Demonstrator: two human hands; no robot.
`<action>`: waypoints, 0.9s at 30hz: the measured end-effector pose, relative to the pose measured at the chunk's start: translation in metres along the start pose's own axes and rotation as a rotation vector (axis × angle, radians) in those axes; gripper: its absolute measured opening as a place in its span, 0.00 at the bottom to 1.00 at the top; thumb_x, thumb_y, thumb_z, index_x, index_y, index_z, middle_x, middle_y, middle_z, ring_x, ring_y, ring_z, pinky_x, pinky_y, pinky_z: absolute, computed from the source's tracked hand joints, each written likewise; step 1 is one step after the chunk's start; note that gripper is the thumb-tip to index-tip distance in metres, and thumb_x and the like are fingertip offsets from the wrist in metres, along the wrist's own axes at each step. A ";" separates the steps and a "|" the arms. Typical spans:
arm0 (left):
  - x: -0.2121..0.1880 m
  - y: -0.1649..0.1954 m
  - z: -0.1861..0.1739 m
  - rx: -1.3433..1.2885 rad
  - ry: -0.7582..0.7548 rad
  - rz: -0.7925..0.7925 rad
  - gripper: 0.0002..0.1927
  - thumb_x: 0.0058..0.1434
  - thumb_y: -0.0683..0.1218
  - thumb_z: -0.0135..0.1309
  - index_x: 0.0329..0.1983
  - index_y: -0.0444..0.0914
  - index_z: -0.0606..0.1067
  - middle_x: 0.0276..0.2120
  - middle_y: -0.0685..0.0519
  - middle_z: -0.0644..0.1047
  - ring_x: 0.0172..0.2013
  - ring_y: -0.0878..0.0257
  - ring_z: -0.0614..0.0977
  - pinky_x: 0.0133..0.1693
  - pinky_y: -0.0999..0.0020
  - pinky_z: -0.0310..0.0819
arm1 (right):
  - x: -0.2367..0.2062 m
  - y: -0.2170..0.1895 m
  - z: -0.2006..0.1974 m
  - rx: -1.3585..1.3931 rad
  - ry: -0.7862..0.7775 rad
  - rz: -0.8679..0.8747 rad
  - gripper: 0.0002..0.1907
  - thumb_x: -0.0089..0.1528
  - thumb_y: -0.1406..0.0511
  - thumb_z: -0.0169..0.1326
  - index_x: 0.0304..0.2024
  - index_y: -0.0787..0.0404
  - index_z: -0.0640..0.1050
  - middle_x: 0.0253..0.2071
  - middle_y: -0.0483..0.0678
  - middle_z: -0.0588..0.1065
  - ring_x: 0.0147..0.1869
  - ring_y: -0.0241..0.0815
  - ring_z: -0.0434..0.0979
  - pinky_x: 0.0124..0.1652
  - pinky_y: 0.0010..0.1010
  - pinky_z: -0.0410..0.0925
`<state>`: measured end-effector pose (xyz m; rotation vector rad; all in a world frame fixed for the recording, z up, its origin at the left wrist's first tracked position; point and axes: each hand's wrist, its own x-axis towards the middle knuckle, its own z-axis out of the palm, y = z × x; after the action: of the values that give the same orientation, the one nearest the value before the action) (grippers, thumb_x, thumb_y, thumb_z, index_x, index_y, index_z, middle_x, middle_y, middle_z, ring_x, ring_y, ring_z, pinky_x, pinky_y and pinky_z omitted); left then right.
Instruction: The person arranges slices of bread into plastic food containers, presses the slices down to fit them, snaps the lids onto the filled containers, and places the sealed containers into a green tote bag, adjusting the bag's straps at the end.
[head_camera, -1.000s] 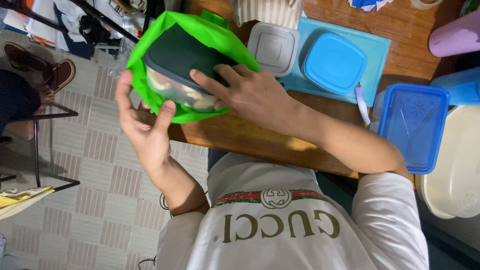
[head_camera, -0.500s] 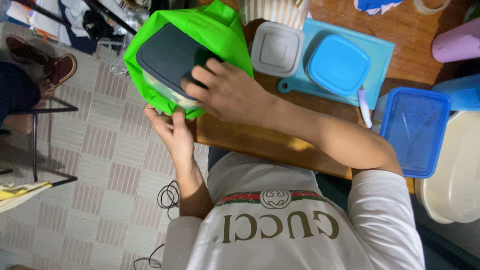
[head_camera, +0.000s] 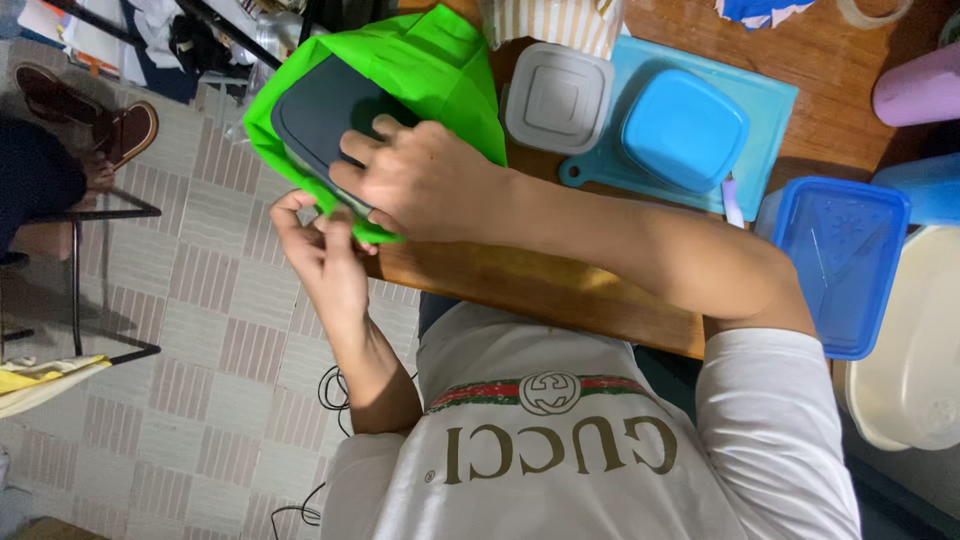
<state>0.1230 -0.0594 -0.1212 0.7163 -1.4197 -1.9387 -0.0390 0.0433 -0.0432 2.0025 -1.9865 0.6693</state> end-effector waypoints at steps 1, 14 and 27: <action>0.005 -0.005 -0.005 -0.016 0.005 -0.019 0.12 0.75 0.40 0.52 0.55 0.37 0.62 0.24 0.54 0.71 0.22 0.69 0.71 0.27 0.73 0.67 | 0.000 0.002 0.004 0.042 0.002 -0.012 0.14 0.56 0.58 0.61 0.36 0.60 0.76 0.35 0.51 0.74 0.35 0.51 0.79 0.25 0.35 0.70; 0.051 -0.089 -0.034 0.189 0.055 0.091 0.08 0.79 0.47 0.45 0.48 0.37 0.70 0.45 0.54 0.75 0.45 0.69 0.74 0.50 0.71 0.70 | -0.038 -0.015 0.023 -0.073 -0.104 0.147 0.23 0.54 0.58 0.63 0.49 0.55 0.72 0.39 0.49 0.69 0.36 0.46 0.76 0.25 0.35 0.67; 0.043 -0.009 0.000 -0.781 -0.106 -0.529 0.24 0.65 0.58 0.53 0.54 0.36 0.74 0.48 0.50 0.80 0.44 0.61 0.83 0.43 0.67 0.80 | -0.035 0.000 -0.013 0.052 -0.056 0.252 0.26 0.54 0.63 0.64 0.54 0.55 0.74 0.42 0.50 0.70 0.37 0.47 0.76 0.25 0.37 0.68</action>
<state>0.0935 -0.0895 -0.1323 0.6368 -0.4249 -2.7038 -0.0398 0.0807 -0.0487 1.8337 -2.3019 0.7322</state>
